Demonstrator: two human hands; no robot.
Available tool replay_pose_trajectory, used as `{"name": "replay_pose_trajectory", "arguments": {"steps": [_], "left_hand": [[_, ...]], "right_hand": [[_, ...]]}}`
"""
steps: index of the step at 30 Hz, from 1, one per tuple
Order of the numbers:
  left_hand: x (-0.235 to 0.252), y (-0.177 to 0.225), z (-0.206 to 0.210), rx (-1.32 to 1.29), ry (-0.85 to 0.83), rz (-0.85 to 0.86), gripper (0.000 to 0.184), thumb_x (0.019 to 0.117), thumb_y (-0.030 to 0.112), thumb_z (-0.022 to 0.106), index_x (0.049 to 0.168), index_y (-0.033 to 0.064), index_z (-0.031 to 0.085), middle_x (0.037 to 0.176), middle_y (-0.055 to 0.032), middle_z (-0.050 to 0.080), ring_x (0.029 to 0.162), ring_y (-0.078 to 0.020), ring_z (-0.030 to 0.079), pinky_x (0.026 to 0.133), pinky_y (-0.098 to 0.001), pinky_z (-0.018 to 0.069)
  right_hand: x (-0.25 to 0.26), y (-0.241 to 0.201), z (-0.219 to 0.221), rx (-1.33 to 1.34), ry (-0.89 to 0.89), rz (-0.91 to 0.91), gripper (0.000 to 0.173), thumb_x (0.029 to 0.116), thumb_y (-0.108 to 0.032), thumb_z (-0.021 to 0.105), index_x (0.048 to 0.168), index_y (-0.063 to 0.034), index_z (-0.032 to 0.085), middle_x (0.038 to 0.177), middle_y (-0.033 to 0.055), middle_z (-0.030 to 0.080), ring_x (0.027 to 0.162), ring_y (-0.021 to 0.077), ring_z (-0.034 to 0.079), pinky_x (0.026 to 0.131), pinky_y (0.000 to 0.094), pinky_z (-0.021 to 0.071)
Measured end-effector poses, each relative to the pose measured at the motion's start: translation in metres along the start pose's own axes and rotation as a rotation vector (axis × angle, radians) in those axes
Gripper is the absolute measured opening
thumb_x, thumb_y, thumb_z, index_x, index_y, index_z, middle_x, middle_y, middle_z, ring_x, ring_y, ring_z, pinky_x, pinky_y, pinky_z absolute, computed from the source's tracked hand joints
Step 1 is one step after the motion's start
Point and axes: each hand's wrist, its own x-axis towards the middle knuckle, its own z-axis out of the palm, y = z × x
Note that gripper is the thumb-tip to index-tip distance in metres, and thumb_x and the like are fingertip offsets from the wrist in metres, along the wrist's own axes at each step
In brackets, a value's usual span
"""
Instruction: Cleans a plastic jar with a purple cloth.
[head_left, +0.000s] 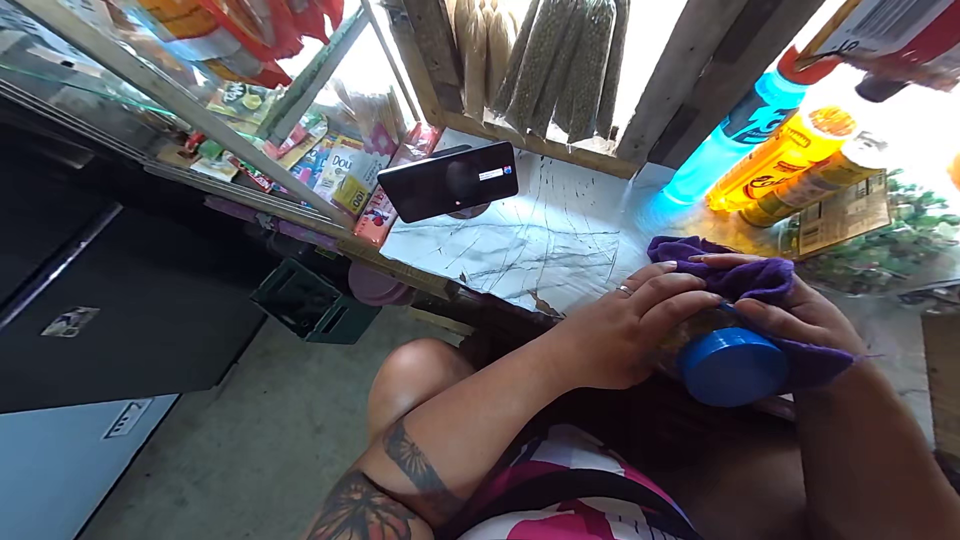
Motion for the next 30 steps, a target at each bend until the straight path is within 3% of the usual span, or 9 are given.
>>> {"name": "replay_pose_trajectory", "arguments": {"steps": [3, 10, 16, 20, 30], "left_hand": [[0.0, 0.001, 0.0, -0.005, -0.013, -0.012, 0.081, 0.0677, 0.002, 0.086, 0.142, 0.0007, 0.052, 0.145, -0.0203, 0.053, 0.143, -0.0389, 0.041, 0.117, -0.047, 0.0393], [-0.001, 0.0, 0.001, 0.007, -0.012, -0.011, 0.08, 0.0703, 0.003, 0.084, 0.143, 0.0011, 0.051, 0.145, -0.0196, 0.053, 0.144, -0.0386, 0.041, 0.118, -0.0466, 0.0382], [-0.001, 0.001, 0.001, -0.001, 0.01, -0.005, 0.078, 0.0697, 0.003, 0.085, 0.141, 0.0005, 0.053, 0.143, -0.0202, 0.055, 0.143, -0.0386, 0.042, 0.118, -0.0463, 0.0383], [0.0, 0.001, 0.0, 0.001, -0.007, -0.018, 0.081, 0.068, 0.003, 0.086, 0.142, 0.0007, 0.052, 0.145, -0.02, 0.054, 0.144, -0.0381, 0.041, 0.119, -0.0454, 0.0369], [-0.001, 0.004, 0.001, 0.031, 0.048, -0.085, 0.085, 0.0672, 0.012, 0.09, 0.143, 0.0011, 0.052, 0.145, -0.0197, 0.054, 0.143, -0.0355, 0.043, 0.117, -0.0443, 0.0394]], "right_hand": [[-0.002, -0.004, 0.004, 0.038, 0.047, 0.062, 0.045, 0.0947, -0.041, 0.067, 0.134, -0.0204, 0.061, 0.117, -0.0073, 0.07, 0.103, 0.004, 0.067, 0.089, 0.0223, 0.0566], [0.001, -0.002, 0.006, 0.057, 0.088, 0.044, 0.031, 0.0996, -0.026, 0.058, 0.128, -0.0171, 0.065, 0.125, -0.0048, 0.069, 0.11, 0.0062, 0.066, 0.093, 0.023, 0.055], [0.003, -0.008, 0.01, 0.042, 0.145, 0.092, 0.028, 0.1006, -0.019, 0.052, 0.125, -0.0137, 0.065, 0.121, -0.005, 0.07, 0.109, 0.0058, 0.066, 0.094, 0.0218, 0.0543], [0.002, -0.001, 0.008, 0.071, 0.16, 0.089, 0.029, 0.102, -0.023, 0.052, 0.126, -0.0149, 0.066, 0.118, -0.0056, 0.071, 0.106, 0.0049, 0.067, 0.092, 0.0212, 0.0551], [0.015, 0.021, -0.005, 0.174, 0.178, 0.13, 0.036, 0.1004, -0.007, 0.033, 0.12, -0.0085, 0.063, 0.103, -0.0097, 0.073, 0.097, -0.003, 0.066, 0.087, 0.0134, 0.0535]]}}
